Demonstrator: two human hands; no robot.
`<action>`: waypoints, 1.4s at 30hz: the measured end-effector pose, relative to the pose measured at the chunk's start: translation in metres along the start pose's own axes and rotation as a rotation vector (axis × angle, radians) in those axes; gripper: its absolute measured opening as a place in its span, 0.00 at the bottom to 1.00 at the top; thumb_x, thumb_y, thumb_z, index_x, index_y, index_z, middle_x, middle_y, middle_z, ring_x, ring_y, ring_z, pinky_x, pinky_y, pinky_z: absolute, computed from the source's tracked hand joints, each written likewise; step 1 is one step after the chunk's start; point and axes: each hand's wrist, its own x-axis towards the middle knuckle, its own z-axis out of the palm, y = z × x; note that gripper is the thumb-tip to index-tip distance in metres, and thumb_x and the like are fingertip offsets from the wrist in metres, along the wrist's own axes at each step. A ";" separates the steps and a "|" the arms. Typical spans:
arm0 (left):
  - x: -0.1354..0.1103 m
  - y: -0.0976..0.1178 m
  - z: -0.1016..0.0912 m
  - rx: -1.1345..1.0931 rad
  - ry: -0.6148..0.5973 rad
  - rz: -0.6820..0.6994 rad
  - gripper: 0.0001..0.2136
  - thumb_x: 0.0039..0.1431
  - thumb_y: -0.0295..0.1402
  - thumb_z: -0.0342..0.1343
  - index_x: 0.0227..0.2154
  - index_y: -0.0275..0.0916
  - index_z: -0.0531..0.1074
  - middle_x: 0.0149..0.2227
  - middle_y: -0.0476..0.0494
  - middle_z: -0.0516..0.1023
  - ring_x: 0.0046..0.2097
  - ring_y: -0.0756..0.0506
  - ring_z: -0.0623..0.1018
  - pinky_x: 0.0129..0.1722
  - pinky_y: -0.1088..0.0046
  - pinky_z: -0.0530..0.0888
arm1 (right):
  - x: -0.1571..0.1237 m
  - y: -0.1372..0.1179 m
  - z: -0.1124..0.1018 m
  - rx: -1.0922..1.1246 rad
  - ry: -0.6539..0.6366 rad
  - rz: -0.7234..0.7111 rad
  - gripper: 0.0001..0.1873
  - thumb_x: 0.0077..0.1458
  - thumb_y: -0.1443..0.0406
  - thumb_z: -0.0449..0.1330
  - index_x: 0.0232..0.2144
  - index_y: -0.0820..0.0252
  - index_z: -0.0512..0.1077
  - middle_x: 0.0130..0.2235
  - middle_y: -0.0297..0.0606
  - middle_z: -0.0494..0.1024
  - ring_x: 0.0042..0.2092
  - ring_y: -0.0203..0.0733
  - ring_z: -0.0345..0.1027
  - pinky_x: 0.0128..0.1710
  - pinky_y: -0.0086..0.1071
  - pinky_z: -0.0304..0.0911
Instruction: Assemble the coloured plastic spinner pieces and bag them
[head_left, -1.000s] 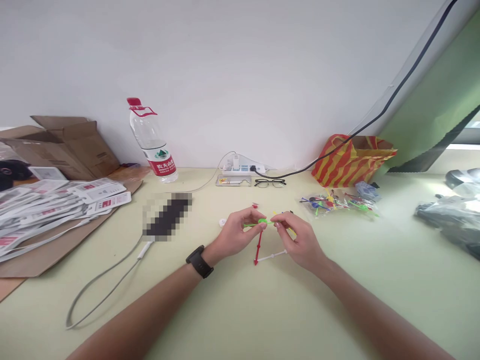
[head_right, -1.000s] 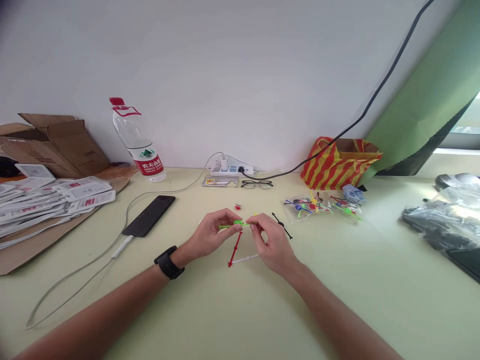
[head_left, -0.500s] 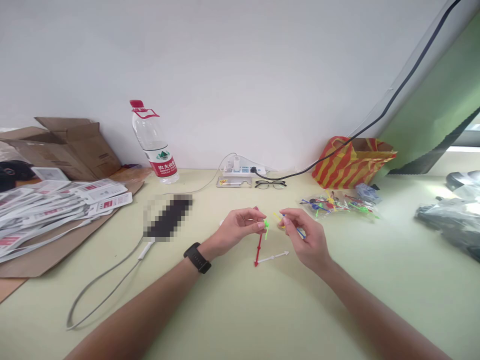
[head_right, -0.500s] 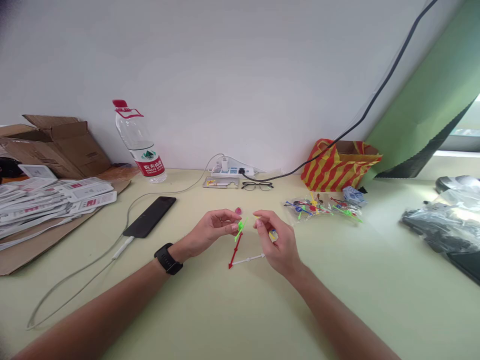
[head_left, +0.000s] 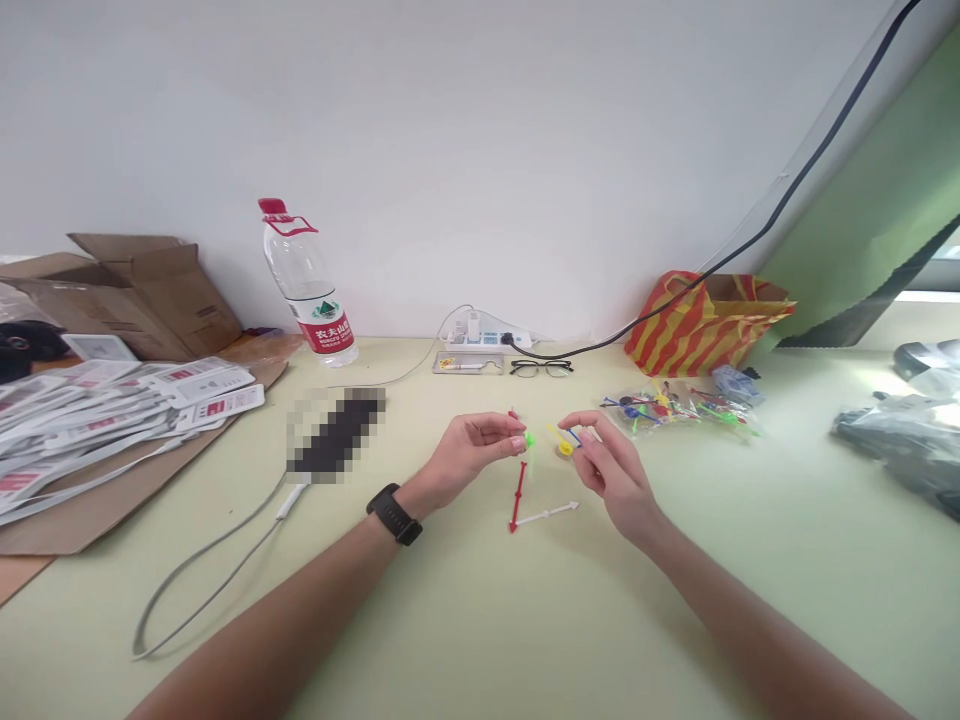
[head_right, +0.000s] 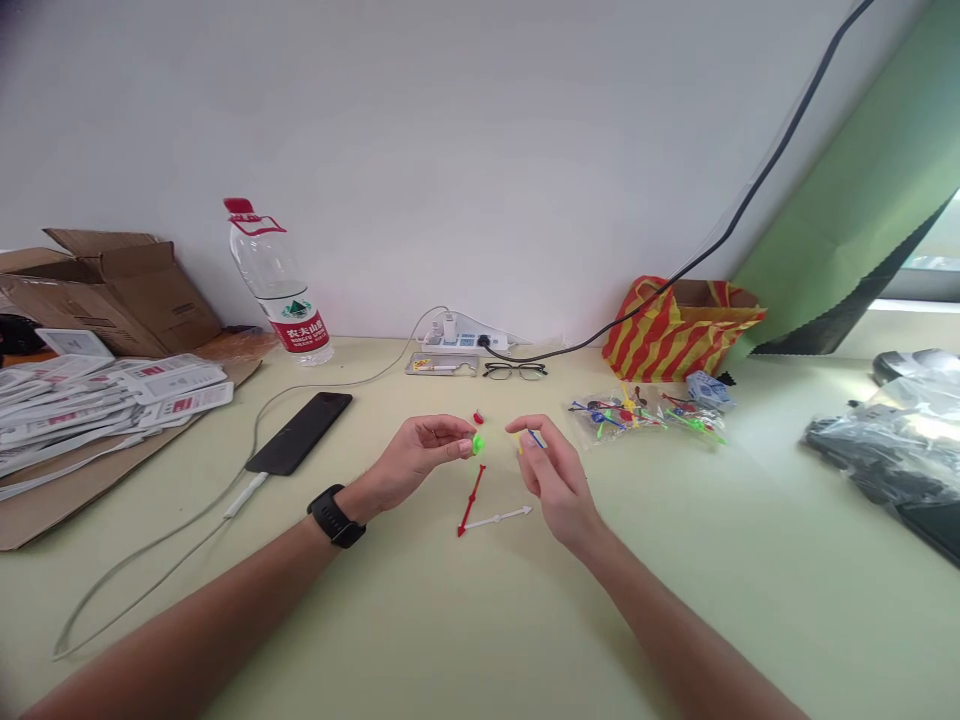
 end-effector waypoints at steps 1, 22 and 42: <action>0.000 0.000 0.000 0.001 0.000 0.002 0.13 0.50 0.36 0.75 0.37 0.37 0.83 0.39 0.41 0.83 0.41 0.44 0.81 0.48 0.63 0.77 | 0.001 0.000 -0.001 0.012 0.008 0.000 0.17 0.72 0.53 0.50 0.53 0.55 0.68 0.18 0.21 0.49 0.19 0.35 0.44 0.20 0.31 0.47; -0.005 -0.005 0.009 0.156 -0.064 0.070 0.15 0.52 0.35 0.73 0.40 0.34 0.80 0.41 0.40 0.84 0.44 0.42 0.84 0.51 0.61 0.80 | 0.002 0.010 0.011 -0.031 -0.087 0.031 0.22 0.69 0.57 0.56 0.61 0.49 0.59 0.42 0.36 0.70 0.37 0.41 0.70 0.40 0.39 0.71; -0.001 -0.024 -0.020 1.490 0.248 0.162 0.27 0.66 0.46 0.57 0.65 0.44 0.66 0.72 0.36 0.59 0.72 0.23 0.56 0.66 0.37 0.59 | 0.005 0.023 -0.002 -0.929 -0.032 -0.116 0.26 0.65 0.69 0.52 0.64 0.58 0.61 0.35 0.38 0.76 0.37 0.49 0.71 0.41 0.43 0.68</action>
